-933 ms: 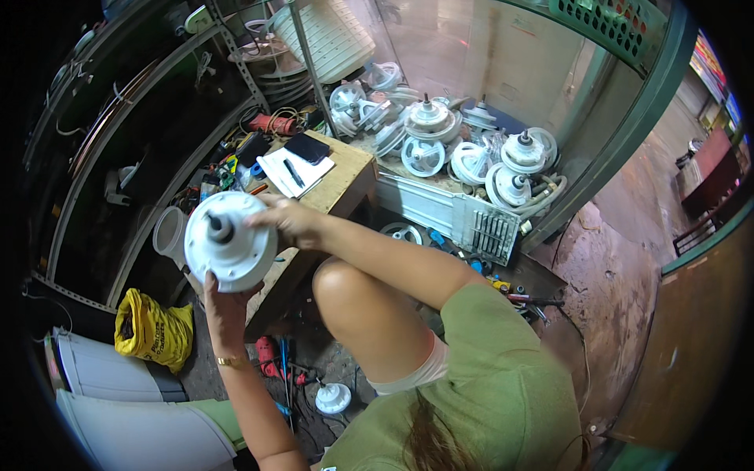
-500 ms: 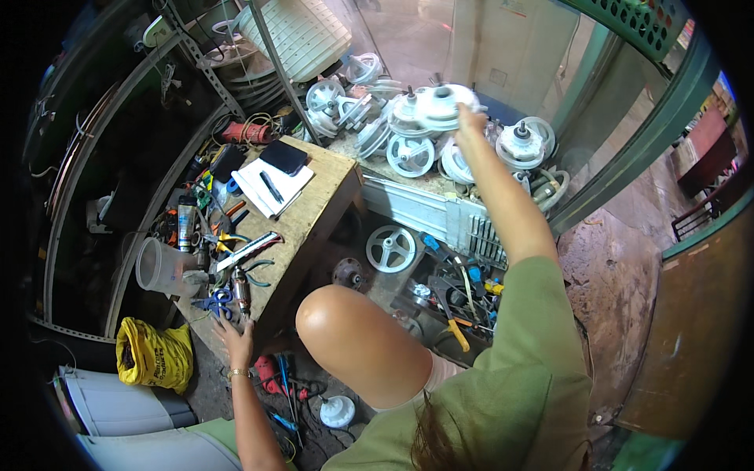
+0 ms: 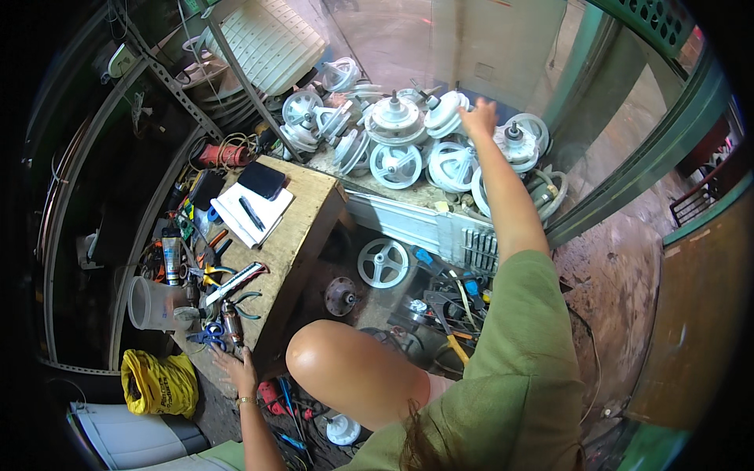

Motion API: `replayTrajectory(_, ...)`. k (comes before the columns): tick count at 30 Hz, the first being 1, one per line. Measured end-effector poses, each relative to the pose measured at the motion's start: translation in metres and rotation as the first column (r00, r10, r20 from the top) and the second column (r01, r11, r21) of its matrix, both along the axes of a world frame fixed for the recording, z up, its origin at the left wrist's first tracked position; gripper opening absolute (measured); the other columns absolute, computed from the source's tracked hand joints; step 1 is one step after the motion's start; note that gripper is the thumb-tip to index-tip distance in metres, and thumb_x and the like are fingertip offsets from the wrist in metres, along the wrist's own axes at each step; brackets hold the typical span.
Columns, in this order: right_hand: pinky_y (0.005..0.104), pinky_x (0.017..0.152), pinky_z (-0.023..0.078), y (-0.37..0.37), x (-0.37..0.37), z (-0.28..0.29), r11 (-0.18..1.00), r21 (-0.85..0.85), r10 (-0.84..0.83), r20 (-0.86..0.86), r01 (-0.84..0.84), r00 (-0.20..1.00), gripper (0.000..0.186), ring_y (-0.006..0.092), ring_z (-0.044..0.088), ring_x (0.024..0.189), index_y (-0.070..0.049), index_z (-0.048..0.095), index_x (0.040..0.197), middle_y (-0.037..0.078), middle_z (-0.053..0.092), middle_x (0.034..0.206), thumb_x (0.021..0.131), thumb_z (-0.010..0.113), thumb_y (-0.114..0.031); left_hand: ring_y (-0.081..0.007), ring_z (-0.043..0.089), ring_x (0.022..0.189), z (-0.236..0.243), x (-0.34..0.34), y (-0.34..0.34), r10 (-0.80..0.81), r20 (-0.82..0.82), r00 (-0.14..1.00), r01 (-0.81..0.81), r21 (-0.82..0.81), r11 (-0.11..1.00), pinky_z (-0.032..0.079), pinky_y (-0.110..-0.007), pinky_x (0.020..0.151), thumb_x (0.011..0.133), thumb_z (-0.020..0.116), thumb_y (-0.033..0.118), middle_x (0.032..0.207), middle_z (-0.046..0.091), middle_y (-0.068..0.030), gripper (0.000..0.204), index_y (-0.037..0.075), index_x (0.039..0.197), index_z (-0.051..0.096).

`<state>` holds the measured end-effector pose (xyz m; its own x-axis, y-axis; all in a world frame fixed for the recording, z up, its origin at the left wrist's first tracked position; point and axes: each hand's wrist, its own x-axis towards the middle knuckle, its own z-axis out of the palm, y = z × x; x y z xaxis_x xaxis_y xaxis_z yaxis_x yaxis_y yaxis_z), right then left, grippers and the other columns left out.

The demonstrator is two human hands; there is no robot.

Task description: The person cleans and repairs a washing machine pulsator by hand while sitting on the floor, using pliers to manipulate the internal components and then positioning the pulsator back into the washing machine tub.

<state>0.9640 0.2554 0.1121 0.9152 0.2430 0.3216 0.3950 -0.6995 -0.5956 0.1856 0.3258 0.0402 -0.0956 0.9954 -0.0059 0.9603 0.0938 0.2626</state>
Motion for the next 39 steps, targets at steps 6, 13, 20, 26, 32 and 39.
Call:
replayTrajectory(6,0.0653,0.098,0.035,-0.080,-0.005,0.000,0.928,-0.220,-0.333,-0.124,0.302,0.935,0.083,0.0421,0.031,0.133,-0.018,0.043,0.138,0.017,0.025,0.151,0.069,0.076,-0.052,-0.0455,0.006,0.143,0.001,-0.013,-0.002,0.022,-0.039,0.999,-0.020,0.030,0.999,0.008,-0.075,0.103,0.084,0.059,0.053,0.160,0.002,-0.0121,0.095,0.018,0.153,0.004)
replayTrajectory(13,0.0648,0.094,0.039,-0.081,-0.009,-0.016,0.937,-0.051,-0.349,-0.180,0.345,0.920,0.075,0.0400,0.034,0.129,-0.025,0.050,0.130,0.009,0.034,0.143,0.066,0.077,-0.051,-0.0457,0.007,0.143,0.006,-0.014,-0.001,0.027,-0.086,0.996,-0.025,0.022,0.999,0.009,-0.075,0.103,0.084,0.060,0.051,0.160,0.002,-0.0120,0.094,0.018,0.153,0.005)
replayTrajectory(20,0.0596,0.088,0.046,0.002,0.021,0.026,0.891,0.376,-0.393,0.357,0.255,0.847,0.066,0.0448,0.038,0.120,-0.015,0.054,0.119,0.017,0.034,0.136,0.065,0.082,-0.040,-0.0455,0.006,0.143,0.000,0.002,0.001,-0.004,-0.031,1.000,0.004,-0.016,1.000,0.008,-0.075,0.103,0.085,0.061,0.049,0.160,0.001,-0.0116,0.094,0.018,0.153,0.004)
replayTrajectory(26,0.0578,0.093,0.044,0.101,-0.039,0.045,0.923,0.301,-0.236,-0.047,0.239,0.971,0.065,0.0421,0.039,0.122,-0.017,0.053,0.124,0.014,0.033,0.142,0.070,0.079,-0.039,-0.0452,0.004,0.144,0.006,-0.015,-0.003,0.039,-0.068,0.997,-0.039,-0.012,0.999,0.005,-0.073,0.104,0.085,0.061,0.047,0.160,0.000,-0.0118,0.094,0.018,0.153,0.003)
replayTrajectory(32,0.0547,0.097,0.042,0.124,-0.009,0.042,0.906,-0.323,0.234,-0.157,-0.273,0.960,0.057,0.0305,0.032,0.137,-0.017,0.053,0.132,0.007,0.024,0.155,0.080,0.070,-0.035,-0.0442,0.004,0.144,0.007,-0.018,-0.004,0.029,-0.079,0.996,-0.028,0.005,1.000,0.006,-0.073,0.104,0.086,0.059,0.049,0.159,0.001,-0.0130,0.093,0.018,0.153,0.003)
replayTrajectory(39,0.0436,0.101,0.043,-0.019,0.102,0.006,0.846,-0.518,0.187,0.072,-0.124,0.980,0.061,0.0319,0.040,0.133,-0.012,0.040,0.142,0.012,0.038,0.148,0.085,0.060,-0.020,-0.0439,0.003,0.144,-0.011,-0.005,0.004,-0.015,-0.045,0.999,0.015,0.002,1.000,0.007,-0.074,0.103,0.087,0.055,0.053,0.160,0.000,-0.0119,0.091,0.017,0.153,0.003)
